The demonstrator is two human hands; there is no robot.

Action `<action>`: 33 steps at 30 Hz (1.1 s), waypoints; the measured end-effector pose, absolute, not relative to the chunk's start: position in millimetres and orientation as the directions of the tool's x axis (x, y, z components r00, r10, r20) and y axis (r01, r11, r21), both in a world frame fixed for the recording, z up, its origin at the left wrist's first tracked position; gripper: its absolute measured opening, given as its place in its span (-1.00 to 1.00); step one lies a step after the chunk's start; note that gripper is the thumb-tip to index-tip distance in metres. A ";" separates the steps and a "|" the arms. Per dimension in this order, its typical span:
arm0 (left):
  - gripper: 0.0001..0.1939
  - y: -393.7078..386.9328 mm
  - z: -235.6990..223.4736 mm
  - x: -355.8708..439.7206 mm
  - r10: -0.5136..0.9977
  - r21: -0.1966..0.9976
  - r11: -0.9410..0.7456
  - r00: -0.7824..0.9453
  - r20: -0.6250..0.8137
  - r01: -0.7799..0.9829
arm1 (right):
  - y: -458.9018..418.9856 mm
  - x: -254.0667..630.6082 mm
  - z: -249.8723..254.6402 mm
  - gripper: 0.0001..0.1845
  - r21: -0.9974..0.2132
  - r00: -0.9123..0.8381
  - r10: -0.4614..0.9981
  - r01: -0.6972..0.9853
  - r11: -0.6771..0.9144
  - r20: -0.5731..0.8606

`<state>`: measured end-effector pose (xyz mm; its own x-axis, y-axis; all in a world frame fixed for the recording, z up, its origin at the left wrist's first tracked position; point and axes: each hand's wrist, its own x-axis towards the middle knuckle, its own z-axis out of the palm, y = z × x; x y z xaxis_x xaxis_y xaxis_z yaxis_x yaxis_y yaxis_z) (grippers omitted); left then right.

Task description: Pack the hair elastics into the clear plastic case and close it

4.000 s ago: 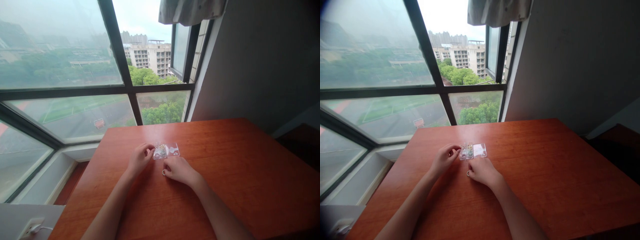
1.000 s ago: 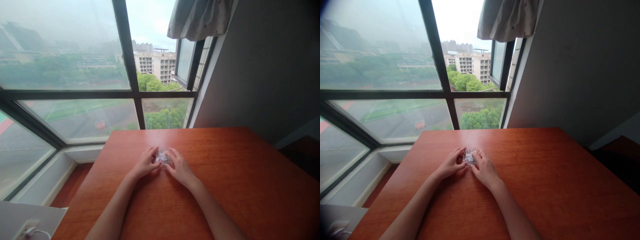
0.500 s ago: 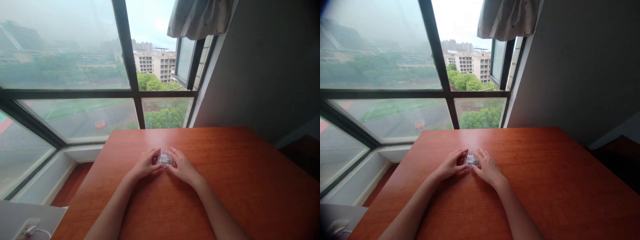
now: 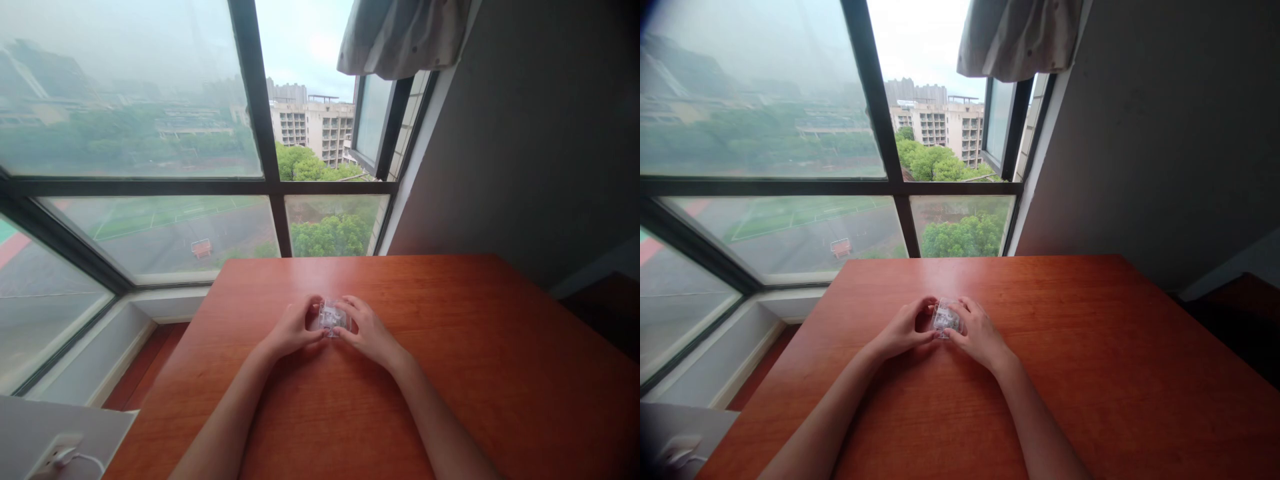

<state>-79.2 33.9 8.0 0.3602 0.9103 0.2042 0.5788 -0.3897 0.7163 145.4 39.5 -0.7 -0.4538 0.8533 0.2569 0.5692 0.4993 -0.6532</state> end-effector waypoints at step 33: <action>-0.27 35.7 2.7 -81.3 0.887 0.598 -0.452 0.402 0.226 0.662 | 34.3 140.3 3.4 -0.53 -0.601 -0.542 0.795 0.550 0.580 0.272</action>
<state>-81.3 35.7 2.7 0.4016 0.8874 0.2262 0.6619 -0.4519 0.5980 140.3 34.3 3.4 -0.5418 0.7954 0.2717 0.5497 0.5799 -0.6013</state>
